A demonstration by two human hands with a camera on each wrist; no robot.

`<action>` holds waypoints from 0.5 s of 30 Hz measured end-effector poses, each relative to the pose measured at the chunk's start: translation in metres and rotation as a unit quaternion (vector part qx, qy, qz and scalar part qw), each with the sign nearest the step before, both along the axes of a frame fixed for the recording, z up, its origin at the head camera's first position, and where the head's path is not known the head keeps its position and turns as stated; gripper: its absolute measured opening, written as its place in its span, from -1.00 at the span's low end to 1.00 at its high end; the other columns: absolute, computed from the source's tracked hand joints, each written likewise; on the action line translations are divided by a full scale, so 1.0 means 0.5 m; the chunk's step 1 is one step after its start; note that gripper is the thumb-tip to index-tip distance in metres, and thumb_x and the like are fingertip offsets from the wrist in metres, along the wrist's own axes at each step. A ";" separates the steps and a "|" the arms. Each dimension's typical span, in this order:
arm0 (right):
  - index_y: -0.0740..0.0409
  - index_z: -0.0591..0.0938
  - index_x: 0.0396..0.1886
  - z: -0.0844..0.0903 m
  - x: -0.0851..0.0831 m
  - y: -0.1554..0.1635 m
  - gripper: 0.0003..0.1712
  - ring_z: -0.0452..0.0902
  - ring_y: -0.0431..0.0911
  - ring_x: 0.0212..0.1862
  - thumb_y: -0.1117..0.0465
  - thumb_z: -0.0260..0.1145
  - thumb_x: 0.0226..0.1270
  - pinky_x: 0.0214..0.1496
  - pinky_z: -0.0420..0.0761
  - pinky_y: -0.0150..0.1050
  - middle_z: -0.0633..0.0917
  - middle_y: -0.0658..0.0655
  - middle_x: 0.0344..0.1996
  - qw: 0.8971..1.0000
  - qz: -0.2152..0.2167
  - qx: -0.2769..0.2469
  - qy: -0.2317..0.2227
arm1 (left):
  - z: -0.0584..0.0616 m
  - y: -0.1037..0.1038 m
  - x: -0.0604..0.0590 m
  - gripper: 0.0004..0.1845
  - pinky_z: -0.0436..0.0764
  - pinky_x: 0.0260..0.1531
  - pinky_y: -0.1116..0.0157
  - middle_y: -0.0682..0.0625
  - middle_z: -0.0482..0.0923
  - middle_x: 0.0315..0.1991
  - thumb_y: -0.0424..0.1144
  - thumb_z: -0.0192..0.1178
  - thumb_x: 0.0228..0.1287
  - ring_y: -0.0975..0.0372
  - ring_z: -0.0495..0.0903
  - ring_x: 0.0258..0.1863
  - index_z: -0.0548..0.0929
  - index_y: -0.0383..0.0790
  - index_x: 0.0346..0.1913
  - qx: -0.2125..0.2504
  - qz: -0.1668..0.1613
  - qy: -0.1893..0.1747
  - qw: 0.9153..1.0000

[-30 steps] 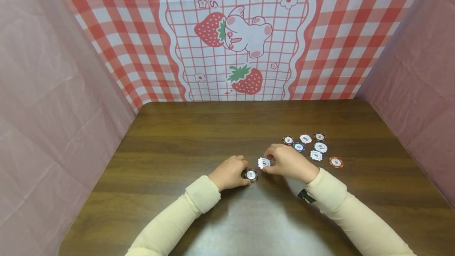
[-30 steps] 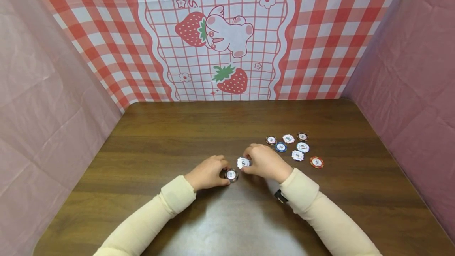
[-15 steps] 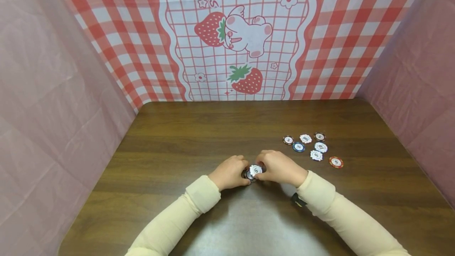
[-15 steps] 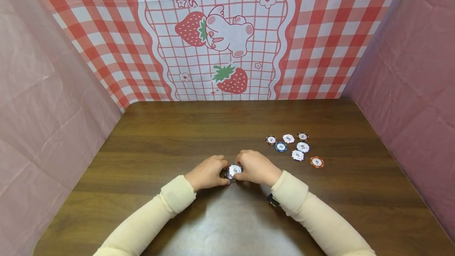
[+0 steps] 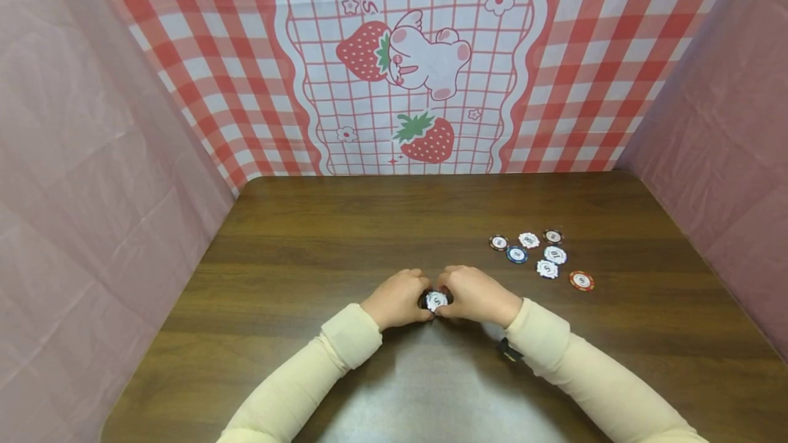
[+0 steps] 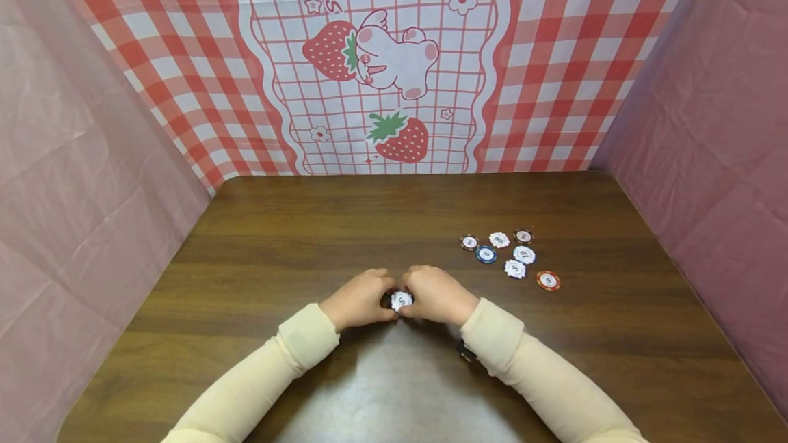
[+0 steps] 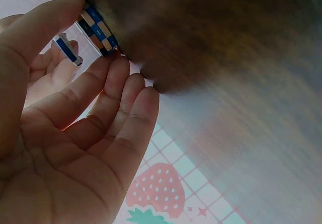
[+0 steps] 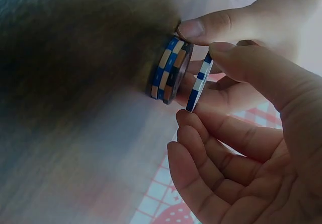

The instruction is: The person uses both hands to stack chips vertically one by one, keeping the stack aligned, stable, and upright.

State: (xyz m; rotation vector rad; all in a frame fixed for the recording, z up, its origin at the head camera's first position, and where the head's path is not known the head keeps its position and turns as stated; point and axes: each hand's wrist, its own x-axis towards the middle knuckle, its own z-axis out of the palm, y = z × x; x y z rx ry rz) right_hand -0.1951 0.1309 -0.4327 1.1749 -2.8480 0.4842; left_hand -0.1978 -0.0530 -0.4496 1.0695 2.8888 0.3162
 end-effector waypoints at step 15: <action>0.09 0.64 -0.52 -0.014 -0.005 -0.005 -0.79 0.40 -0.22 -0.47 0.14 0.51 -0.12 -0.39 0.44 -0.27 0.59 -0.02 -0.52 1.000 -0.004 -0.003 0.005 | -0.001 0.001 0.000 -0.67 0.52 -0.19 0.33 0.09 0.59 -0.29 -0.02 0.46 -0.01 0.24 0.53 -0.28 0.71 -0.10 -0.22 -0.003 0.002 -0.001 1.000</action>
